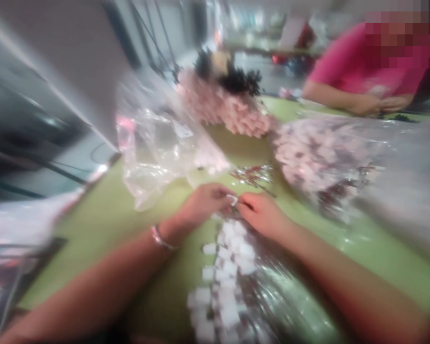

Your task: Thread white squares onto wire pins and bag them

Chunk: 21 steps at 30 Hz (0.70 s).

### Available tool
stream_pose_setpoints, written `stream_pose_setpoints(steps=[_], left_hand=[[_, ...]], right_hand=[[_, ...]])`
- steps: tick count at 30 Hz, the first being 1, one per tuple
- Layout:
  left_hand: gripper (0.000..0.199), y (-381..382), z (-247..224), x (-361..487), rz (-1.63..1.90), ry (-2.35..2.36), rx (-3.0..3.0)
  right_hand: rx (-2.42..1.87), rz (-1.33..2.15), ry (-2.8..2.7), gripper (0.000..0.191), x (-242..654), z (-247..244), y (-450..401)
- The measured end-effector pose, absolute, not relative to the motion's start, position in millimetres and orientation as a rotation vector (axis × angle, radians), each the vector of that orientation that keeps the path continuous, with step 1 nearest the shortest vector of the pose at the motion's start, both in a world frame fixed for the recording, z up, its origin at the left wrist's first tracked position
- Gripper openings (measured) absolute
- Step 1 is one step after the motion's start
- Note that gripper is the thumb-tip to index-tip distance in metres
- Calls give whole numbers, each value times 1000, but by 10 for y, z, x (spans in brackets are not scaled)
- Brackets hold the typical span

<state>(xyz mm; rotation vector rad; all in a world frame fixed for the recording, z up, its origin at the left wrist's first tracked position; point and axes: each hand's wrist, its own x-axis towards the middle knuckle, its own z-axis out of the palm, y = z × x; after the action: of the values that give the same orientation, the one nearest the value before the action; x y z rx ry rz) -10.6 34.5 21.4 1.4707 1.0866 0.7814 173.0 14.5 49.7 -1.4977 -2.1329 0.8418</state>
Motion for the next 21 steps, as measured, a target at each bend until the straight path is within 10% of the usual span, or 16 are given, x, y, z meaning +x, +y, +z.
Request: stream_pose_setpoints(steps=[8,21], left_hand=[[44,757,45,-348,674,1537,2390],[33,949,-46,-680,722,1688,2375]], right_hand=[[-1270,1251,-2388,23,1893,835,206],[-1584,265,-2654,18,1814,338,382]])
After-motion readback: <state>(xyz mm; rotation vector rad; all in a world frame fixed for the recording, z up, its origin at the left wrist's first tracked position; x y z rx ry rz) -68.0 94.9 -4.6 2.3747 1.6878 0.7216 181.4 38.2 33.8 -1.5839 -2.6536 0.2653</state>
